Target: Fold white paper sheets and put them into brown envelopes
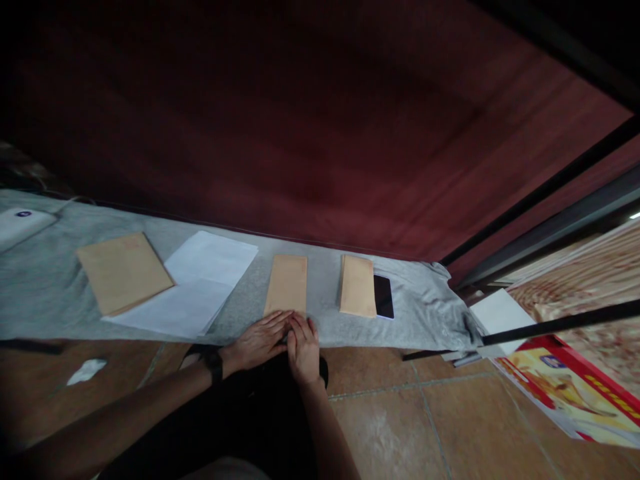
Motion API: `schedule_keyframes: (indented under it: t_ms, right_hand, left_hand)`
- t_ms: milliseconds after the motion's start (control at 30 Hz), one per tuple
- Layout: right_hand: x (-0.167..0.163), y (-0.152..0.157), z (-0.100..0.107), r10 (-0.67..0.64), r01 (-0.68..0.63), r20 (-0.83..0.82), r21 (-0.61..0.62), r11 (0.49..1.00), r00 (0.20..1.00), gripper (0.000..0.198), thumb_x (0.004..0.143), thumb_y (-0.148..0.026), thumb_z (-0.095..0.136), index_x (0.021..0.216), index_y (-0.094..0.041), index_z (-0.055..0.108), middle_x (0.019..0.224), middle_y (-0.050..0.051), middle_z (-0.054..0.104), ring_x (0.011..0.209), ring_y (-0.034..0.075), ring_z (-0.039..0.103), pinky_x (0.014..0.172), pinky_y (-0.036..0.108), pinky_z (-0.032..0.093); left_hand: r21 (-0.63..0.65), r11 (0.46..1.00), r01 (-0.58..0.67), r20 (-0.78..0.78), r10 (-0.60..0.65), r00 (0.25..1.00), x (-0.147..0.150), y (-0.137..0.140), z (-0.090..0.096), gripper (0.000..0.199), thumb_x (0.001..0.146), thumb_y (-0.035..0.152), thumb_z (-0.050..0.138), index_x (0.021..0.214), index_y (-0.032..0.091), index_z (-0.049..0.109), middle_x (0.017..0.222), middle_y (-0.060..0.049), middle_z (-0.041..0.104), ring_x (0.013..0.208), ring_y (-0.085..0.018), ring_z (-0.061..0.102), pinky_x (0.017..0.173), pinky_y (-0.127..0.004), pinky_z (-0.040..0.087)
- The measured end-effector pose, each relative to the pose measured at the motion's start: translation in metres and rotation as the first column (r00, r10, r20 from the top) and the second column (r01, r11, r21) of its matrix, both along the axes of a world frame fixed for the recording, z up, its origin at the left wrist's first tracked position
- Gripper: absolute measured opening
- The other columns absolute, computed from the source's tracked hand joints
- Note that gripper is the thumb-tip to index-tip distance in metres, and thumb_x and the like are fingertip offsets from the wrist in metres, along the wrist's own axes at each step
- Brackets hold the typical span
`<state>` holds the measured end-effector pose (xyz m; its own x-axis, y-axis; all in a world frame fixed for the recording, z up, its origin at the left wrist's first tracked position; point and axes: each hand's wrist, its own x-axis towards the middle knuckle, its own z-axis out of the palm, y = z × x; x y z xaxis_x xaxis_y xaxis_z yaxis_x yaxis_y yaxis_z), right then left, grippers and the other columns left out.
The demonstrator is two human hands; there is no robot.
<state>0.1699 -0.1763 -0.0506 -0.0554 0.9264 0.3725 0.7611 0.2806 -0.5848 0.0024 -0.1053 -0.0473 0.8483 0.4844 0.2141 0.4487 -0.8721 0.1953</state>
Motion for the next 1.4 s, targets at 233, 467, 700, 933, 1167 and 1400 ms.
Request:
schedule_keyframes:
  t_ms: [233, 467, 700, 933, 1167, 1400]
  right_hand:
    - [0.018, 0.030, 0.012, 0.151, -0.122, 0.189, -0.158, 0.980, 0.970, 0.047, 0.108, -0.034, 0.027, 0.148, -0.021, 0.046, 0.151, 0.007, 0.050, 0.143, 0.016, 0.040, 0.123, 0.042, 0.024]
    - [0.032, 0.065, 0.007, 0.128, -0.063, 0.302, -0.214, 0.975, 0.945, 0.051, 0.108, -0.038, 0.021, 0.152, -0.021, 0.040, 0.157, 0.007, 0.041, 0.147, 0.018, 0.034, 0.123, 0.044, 0.021]
    - [0.019, 0.082, 0.016, 0.411, -0.328, 0.324, -0.281, 0.902, 0.852, 0.046, 0.107, -0.039, 0.030, 0.150, -0.028, 0.043, 0.157, 0.001, 0.040, 0.147, 0.017, 0.034, 0.124, 0.042, 0.021]
    - [0.005, 0.115, 0.017, 0.360, -0.245, 0.398, -0.311, 0.918, 0.844, 0.046, 0.107, -0.040, 0.027, 0.151, -0.034, 0.039, 0.161, -0.005, 0.032, 0.150, 0.020, 0.027, 0.124, 0.045, 0.016]
    - [-0.008, 0.152, 0.010, 0.177, -0.090, 0.430, -0.215, 0.972, 0.885, 0.047, 0.106, -0.037, 0.033, 0.152, -0.032, 0.040, 0.161, -0.002, 0.033, 0.149, 0.023, 0.028, 0.123, 0.048, 0.019]
    - [-0.014, 0.175, 0.008, 0.042, 0.041, 0.426, -0.186, 0.982, 0.904, 0.050, 0.105, -0.037, 0.032, 0.153, -0.026, 0.037, 0.161, 0.003, 0.033, 0.148, 0.025, 0.031, 0.121, 0.048, 0.020]
  left_hand:
    - [0.075, 0.996, -0.042, 0.047, 0.038, 0.998, 0.002, -0.005, -0.008, 0.056, 0.096, 0.050, 0.052, 0.138, 0.013, 0.054, 0.144, -0.013, 0.057, 0.139, -0.023, 0.046, 0.121, -0.039, 0.026]
    - [0.144, 0.988, -0.061, 0.017, 0.059, 0.998, -0.002, -0.012, -0.011, 0.061, 0.097, 0.053, 0.047, 0.146, 0.016, 0.046, 0.153, -0.010, 0.048, 0.144, -0.022, 0.039, 0.122, -0.041, 0.019]
    - [0.138, 0.988, -0.069, -0.014, 0.072, 0.997, -0.001, -0.014, -0.011, 0.052, 0.095, 0.053, 0.052, 0.131, 0.016, 0.061, 0.134, -0.011, 0.065, 0.135, -0.026, 0.048, 0.121, -0.044, 0.020]
    - [0.095, 0.993, -0.068, -0.001, 0.068, 0.998, -0.002, -0.013, -0.011, 0.056, 0.096, 0.052, 0.049, 0.139, 0.017, 0.054, 0.142, -0.009, 0.060, 0.139, -0.026, 0.044, 0.122, -0.043, 0.018]
    - [0.051, 0.997, -0.052, 0.008, 0.052, 0.999, -0.004, -0.011, -0.008, 0.064, 0.098, 0.054, 0.043, 0.153, 0.020, 0.036, 0.155, -0.008, 0.045, 0.146, -0.022, 0.036, 0.122, -0.040, 0.019]
    - [0.041, 0.999, -0.028, 0.043, 0.026, 0.999, -0.005, -0.010, -0.003, 0.066, 0.097, 0.051, 0.048, 0.153, 0.020, 0.034, 0.157, -0.009, 0.042, 0.146, -0.023, 0.037, 0.121, -0.041, 0.024]
